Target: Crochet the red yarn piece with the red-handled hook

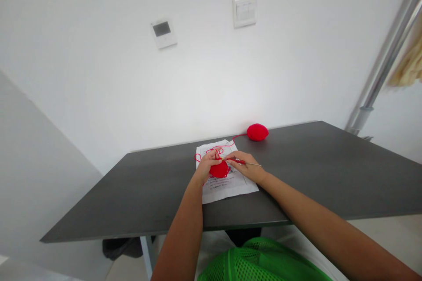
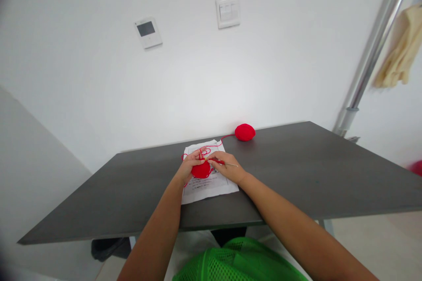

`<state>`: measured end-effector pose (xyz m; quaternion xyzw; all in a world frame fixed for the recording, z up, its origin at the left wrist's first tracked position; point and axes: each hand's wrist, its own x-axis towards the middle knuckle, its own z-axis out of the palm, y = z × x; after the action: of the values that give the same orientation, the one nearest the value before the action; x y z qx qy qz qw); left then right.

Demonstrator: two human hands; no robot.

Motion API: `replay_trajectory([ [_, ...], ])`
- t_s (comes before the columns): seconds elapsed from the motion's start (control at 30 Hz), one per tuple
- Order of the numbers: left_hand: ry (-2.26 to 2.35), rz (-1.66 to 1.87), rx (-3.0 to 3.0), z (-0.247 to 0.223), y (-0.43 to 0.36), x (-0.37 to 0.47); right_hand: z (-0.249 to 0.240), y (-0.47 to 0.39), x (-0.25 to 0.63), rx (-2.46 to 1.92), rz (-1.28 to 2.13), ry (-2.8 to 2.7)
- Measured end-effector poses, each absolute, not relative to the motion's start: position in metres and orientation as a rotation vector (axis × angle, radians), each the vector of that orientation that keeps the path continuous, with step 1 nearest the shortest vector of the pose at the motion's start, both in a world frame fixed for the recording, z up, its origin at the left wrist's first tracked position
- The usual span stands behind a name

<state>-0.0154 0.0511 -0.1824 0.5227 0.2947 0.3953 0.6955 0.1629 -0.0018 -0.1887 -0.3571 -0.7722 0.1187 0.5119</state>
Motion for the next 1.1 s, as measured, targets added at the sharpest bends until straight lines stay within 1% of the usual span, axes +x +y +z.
replay_trajectory([
  [0.3, 0.606, 0.877, 1.124, -0.173, 0.043, -0.013, -0.186, -0.005, 0.159, -0.894, 0.510, -1.769],
  [0.47, 0.542, 0.906, 1.107, -0.171, 0.043, -0.014, -0.186, -0.002, 0.157, -0.816, 0.670, -1.609],
  [0.7, 0.572, 0.924, 1.116, -0.170, 0.040, -0.013, -0.184, -0.003, 0.160, -0.853, 0.664, -1.645],
  [1.1, 0.532, 0.904, 1.138, -0.170, 0.043, -0.020, -0.179, -0.003, 0.158, -0.779, 0.904, -1.425],
])
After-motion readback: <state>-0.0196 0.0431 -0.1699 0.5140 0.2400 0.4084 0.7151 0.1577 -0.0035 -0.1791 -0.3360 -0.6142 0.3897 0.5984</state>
